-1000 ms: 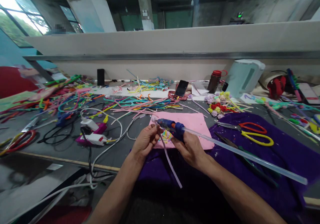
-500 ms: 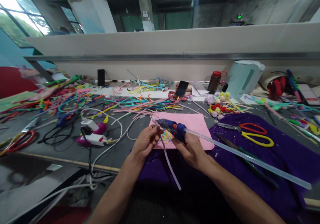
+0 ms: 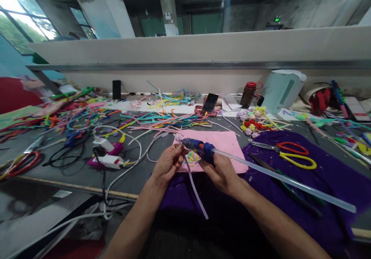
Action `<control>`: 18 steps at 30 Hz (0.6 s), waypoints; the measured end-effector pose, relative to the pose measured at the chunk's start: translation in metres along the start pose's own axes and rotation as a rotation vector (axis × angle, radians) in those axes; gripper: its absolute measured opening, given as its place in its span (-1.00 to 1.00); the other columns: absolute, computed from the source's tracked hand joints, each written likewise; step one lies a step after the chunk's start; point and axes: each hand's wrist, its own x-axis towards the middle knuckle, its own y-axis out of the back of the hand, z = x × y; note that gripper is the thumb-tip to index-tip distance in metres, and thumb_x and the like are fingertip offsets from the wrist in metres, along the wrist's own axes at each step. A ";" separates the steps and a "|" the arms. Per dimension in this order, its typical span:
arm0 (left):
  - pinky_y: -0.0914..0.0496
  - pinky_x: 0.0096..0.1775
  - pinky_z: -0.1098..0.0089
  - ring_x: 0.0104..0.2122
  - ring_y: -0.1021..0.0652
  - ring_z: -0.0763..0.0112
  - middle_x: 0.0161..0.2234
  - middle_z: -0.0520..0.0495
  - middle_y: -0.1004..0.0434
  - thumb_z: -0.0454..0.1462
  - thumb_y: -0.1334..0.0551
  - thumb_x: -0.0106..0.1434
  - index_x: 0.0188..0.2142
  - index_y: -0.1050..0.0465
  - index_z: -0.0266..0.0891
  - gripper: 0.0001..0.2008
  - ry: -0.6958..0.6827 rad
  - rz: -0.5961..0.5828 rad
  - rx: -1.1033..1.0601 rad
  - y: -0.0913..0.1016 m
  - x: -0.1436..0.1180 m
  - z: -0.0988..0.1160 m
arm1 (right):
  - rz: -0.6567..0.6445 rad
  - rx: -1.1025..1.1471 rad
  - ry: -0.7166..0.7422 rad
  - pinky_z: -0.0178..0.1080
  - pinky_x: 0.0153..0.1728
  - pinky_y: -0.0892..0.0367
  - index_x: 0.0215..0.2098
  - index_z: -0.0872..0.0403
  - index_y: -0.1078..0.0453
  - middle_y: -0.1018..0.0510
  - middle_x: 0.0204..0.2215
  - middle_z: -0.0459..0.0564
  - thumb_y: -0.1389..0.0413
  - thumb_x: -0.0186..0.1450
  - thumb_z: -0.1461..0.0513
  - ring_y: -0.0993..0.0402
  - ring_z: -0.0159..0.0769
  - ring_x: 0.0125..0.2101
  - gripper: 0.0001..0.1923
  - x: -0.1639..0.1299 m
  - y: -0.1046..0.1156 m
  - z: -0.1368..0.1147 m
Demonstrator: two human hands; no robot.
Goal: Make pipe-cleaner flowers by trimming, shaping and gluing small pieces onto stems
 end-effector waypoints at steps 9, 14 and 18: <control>-0.09 -0.76 0.69 -0.76 -0.28 0.76 -0.58 0.06 -0.45 -0.19 -0.35 0.00 -0.50 -0.36 -0.35 -0.74 -0.002 0.013 0.031 -0.006 -0.002 0.005 | 0.036 0.097 -0.102 -0.33 -0.50 -0.20 -0.33 0.13 -0.35 -0.38 -0.56 -0.09 0.02 0.26 0.11 -0.29 -0.38 -0.54 -0.75 0.008 0.021 0.009; -0.10 -0.77 0.67 -0.76 -0.28 0.75 -0.55 0.05 -0.48 -0.19 -0.35 -0.01 -0.50 -0.37 -0.34 -0.75 -0.001 0.008 0.032 -0.005 -0.001 0.006 | 0.186 0.385 -0.421 -0.37 -0.59 -0.22 -0.37 0.14 -0.34 -0.38 -0.61 -0.12 -0.05 0.19 0.04 -0.29 -0.44 -0.63 -0.70 0.018 0.040 0.042; -0.11 -0.77 0.66 -0.76 -0.30 0.73 -0.54 0.04 -0.49 -0.20 -0.33 0.01 -0.49 -0.38 -0.33 -0.77 -0.014 -0.011 0.026 -0.005 -0.001 0.005 | 0.194 0.494 -0.577 -0.40 -0.68 -0.16 -0.47 0.12 -0.27 -0.28 -0.70 -0.21 -0.12 0.10 0.05 -0.22 -0.49 -0.70 -0.71 0.025 0.037 0.067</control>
